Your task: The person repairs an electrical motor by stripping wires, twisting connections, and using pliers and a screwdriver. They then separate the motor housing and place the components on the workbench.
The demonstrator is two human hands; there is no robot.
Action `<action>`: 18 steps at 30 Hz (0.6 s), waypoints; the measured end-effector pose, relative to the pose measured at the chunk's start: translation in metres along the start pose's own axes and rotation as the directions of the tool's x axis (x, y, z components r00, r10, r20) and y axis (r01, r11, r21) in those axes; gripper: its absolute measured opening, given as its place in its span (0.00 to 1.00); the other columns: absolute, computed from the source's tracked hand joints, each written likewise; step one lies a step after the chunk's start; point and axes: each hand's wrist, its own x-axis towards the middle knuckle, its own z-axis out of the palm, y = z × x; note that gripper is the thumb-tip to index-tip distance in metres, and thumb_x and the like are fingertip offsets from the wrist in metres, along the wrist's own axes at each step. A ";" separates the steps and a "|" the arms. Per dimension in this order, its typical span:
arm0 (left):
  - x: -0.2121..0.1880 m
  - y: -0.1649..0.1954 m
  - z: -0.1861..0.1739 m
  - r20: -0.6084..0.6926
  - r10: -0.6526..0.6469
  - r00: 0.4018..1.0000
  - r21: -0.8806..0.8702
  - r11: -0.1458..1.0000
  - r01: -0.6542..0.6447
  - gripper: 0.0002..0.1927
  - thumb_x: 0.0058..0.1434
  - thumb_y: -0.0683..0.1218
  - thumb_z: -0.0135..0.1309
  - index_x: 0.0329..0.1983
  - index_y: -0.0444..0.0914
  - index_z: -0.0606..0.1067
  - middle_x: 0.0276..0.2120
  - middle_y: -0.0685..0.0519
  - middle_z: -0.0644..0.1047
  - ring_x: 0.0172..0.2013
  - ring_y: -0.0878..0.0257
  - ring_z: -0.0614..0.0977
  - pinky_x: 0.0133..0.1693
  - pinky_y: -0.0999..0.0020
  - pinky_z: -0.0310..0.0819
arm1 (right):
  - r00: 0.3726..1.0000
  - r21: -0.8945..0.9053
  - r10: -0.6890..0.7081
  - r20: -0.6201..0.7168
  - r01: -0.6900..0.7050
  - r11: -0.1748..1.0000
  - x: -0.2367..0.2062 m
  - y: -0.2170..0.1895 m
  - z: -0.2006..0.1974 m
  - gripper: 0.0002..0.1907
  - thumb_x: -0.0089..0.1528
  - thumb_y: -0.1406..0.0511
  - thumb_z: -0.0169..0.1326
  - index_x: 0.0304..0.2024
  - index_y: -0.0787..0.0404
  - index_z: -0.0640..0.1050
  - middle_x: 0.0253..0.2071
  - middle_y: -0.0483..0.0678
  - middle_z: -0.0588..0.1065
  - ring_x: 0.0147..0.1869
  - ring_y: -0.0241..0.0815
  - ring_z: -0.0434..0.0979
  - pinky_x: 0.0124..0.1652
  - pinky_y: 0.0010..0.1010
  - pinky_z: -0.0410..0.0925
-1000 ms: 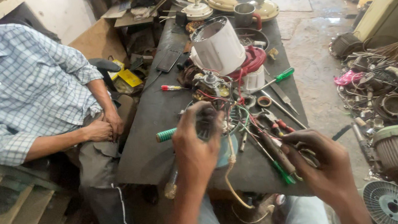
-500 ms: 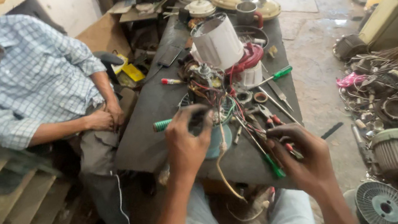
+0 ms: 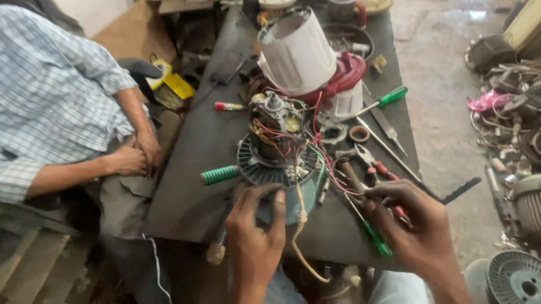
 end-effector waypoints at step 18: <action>0.140 -0.243 0.097 0.072 0.053 0.996 -0.028 0.998 -0.051 0.08 0.59 0.44 0.62 0.41 0.41 0.80 0.35 0.49 0.79 0.37 0.53 0.84 0.40 0.60 0.80 | 0.888 -0.197 -0.018 0.460 0.122 0.973 0.289 0.126 0.090 0.35 0.54 0.68 0.64 0.64 0.62 0.71 0.61 0.55 0.76 0.62 0.46 0.78 0.57 0.34 0.69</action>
